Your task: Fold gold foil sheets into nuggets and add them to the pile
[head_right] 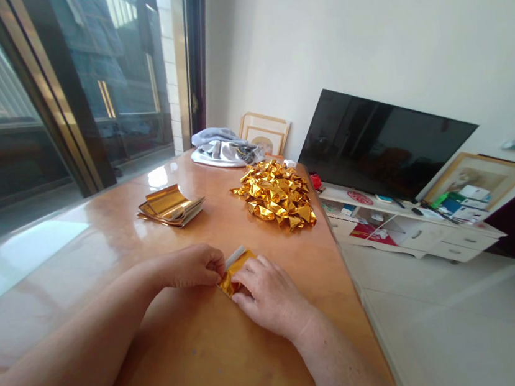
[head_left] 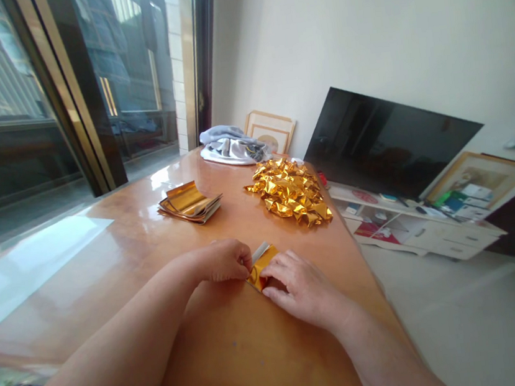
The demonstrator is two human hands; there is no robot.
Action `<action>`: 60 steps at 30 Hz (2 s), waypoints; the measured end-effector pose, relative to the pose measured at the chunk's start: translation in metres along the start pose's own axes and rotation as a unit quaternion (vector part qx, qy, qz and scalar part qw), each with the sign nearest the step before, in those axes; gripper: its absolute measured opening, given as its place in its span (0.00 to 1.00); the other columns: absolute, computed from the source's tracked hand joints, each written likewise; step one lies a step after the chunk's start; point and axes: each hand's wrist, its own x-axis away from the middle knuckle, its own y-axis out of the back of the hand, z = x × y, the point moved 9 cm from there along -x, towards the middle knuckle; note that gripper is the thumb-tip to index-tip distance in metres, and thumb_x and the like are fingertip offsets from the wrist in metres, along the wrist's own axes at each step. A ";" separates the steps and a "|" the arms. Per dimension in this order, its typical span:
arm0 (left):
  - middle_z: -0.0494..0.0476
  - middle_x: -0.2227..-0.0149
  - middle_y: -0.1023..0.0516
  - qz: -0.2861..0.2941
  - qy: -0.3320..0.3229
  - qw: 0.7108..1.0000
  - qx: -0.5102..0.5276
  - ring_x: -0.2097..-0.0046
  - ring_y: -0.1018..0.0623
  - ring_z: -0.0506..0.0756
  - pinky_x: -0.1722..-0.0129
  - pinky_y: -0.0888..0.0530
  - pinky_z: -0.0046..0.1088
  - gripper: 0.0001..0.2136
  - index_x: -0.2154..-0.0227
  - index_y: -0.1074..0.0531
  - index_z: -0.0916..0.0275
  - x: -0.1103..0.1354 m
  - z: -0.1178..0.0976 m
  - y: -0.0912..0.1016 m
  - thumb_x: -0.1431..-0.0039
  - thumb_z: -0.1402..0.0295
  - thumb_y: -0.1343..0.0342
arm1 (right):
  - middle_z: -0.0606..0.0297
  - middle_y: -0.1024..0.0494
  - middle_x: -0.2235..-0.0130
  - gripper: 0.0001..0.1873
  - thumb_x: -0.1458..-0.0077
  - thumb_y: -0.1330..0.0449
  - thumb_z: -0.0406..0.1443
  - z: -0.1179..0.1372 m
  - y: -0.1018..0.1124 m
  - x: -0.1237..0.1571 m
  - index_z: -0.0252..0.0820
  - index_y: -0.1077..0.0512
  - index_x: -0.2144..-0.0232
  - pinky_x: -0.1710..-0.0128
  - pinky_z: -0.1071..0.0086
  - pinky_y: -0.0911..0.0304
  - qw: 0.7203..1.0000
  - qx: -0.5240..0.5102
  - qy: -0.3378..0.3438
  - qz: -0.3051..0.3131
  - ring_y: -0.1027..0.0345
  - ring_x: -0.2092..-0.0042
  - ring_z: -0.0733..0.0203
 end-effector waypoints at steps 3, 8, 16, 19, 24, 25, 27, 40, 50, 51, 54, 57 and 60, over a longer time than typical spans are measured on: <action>0.50 0.70 0.19 0.000 0.000 1.000 -0.001 0.68 0.24 0.53 0.73 0.36 0.23 0.12 0.66 0.18 0.57 0.000 -0.001 0.000 0.53 0.68 0.43 | 0.62 0.24 0.57 0.07 0.39 0.37 0.37 -0.001 0.001 -0.001 0.47 0.24 0.57 0.51 0.63 0.37 1.000 -0.009 -0.004 -0.002 0.34 0.53 0.55; 0.50 0.69 0.19 0.001 -0.003 1.000 0.003 0.69 0.24 0.53 0.74 0.36 0.23 0.12 0.65 0.19 0.56 0.001 -0.001 0.001 0.52 0.67 0.43 | 0.62 0.24 0.56 0.10 0.40 0.38 0.35 -0.026 0.006 -0.002 0.46 0.27 0.55 0.51 0.62 0.36 0.995 -0.034 -0.064 -0.074 0.32 0.53 0.55; 0.51 0.69 0.19 0.007 0.006 1.000 0.010 0.69 0.24 0.53 0.73 0.35 0.23 0.11 0.66 0.18 0.57 0.001 -0.001 0.001 0.53 0.68 0.42 | 0.62 0.23 0.61 0.21 0.41 0.43 0.36 -0.100 -0.019 0.010 0.43 0.34 0.45 0.59 0.63 0.32 0.946 -0.169 -0.230 -0.151 0.27 0.60 0.56; 0.50 0.70 0.20 0.010 0.003 1.000 0.015 0.69 0.24 0.53 0.73 0.35 0.23 0.11 0.66 0.19 0.56 0.000 0.000 0.000 0.53 0.69 0.43 | 0.63 0.23 0.61 0.29 0.44 0.44 0.36 -0.106 -0.025 0.009 0.42 0.38 0.40 0.62 0.66 0.31 0.922 -0.246 -0.253 -0.157 0.27 0.63 0.59; 0.50 0.70 0.19 0.013 0.001 1.000 0.015 0.69 0.24 0.53 0.73 0.35 0.23 0.12 0.66 0.19 0.56 -0.001 0.002 -0.001 0.53 0.69 0.43 | 0.60 0.25 0.56 0.35 0.48 0.43 0.35 -0.104 -0.027 0.008 0.39 0.42 0.38 0.64 0.68 0.30 0.866 -0.371 -0.282 -0.182 0.26 0.62 0.60; 0.50 0.69 0.19 0.013 -0.001 1.000 0.013 0.68 0.24 0.53 0.73 0.35 0.23 0.12 0.66 0.19 0.56 -0.001 0.002 -0.001 0.53 0.69 0.43 | 0.59 0.26 0.55 0.35 0.49 0.42 0.35 -0.103 -0.028 0.007 0.39 0.42 0.38 0.63 0.68 0.30 0.861 -0.384 -0.278 -0.185 0.26 0.62 0.60; 0.50 0.69 0.19 0.012 -0.009 1.000 0.011 0.68 0.24 0.53 0.73 0.35 0.23 0.12 0.65 0.19 0.56 -0.001 0.001 -0.001 0.53 0.69 0.43 | 0.56 0.28 0.50 0.35 0.50 0.41 0.34 -0.102 -0.028 0.006 0.39 0.42 0.39 0.60 0.67 0.29 0.863 -0.384 -0.267 -0.191 0.26 0.60 0.61; 0.50 0.69 0.19 0.007 -0.017 1.000 0.006 0.67 0.23 0.53 0.73 0.36 0.23 0.12 0.65 0.18 0.56 -0.001 -0.001 -0.002 0.52 0.69 0.44 | 0.61 0.26 0.48 0.14 0.42 0.36 0.35 -0.012 0.002 -0.002 0.52 0.25 0.53 0.47 0.56 0.44 0.995 0.050 -0.046 -0.074 0.39 0.46 0.48; 0.50 0.68 0.18 0.002 -0.014 1.000 -0.007 0.67 0.23 0.53 0.73 0.35 0.23 0.11 0.65 0.19 0.56 0.000 0.000 0.000 0.51 0.65 0.43 | 0.63 0.22 0.59 0.05 0.40 0.38 0.35 -0.003 -0.011 -0.006 0.48 0.22 0.61 0.53 0.62 0.42 0.999 -0.010 -0.003 -0.031 0.33 0.54 0.55; 0.50 0.69 0.18 0.002 -0.013 1.000 -0.008 0.67 0.23 0.54 0.73 0.35 0.24 0.11 0.65 0.19 0.56 0.001 0.000 0.000 0.51 0.66 0.44 | 0.63 0.22 0.59 0.05 0.40 0.38 0.34 -0.005 -0.011 -0.007 0.48 0.23 0.62 0.54 0.63 0.42 0.999 -0.020 -0.006 -0.032 0.33 0.55 0.55; 0.49 0.69 0.19 -0.001 -0.011 1.000 -0.013 0.68 0.24 0.53 0.73 0.35 0.24 0.12 0.66 0.19 0.55 0.002 0.001 0.003 0.51 0.66 0.46 | 0.65 0.22 0.61 0.04 0.42 0.37 0.33 -0.014 -0.011 -0.009 0.46 0.25 0.63 0.56 0.65 0.41 0.997 -0.053 -0.027 -0.043 0.32 0.57 0.57; 0.49 0.71 0.20 0.002 -0.006 1.000 -0.020 0.69 0.24 0.53 0.74 0.36 0.24 0.11 0.67 0.20 0.56 0.004 0.002 0.005 0.51 0.66 0.47 | 0.66 0.23 0.64 0.02 0.42 0.38 0.32 -0.022 -0.013 -0.012 0.44 0.27 0.66 0.59 0.66 0.41 0.994 -0.083 -0.043 -0.051 0.32 0.60 0.59; 0.49 0.72 0.20 0.006 -0.004 1.000 -0.023 0.70 0.25 0.52 0.74 0.37 0.24 0.11 0.68 0.20 0.56 0.006 0.001 0.006 0.50 0.66 0.47 | 0.67 0.24 0.65 0.04 0.42 0.39 0.31 -0.026 -0.017 -0.015 0.44 0.28 0.69 0.60 0.67 0.42 0.992 -0.102 -0.047 -0.059 0.33 0.60 0.60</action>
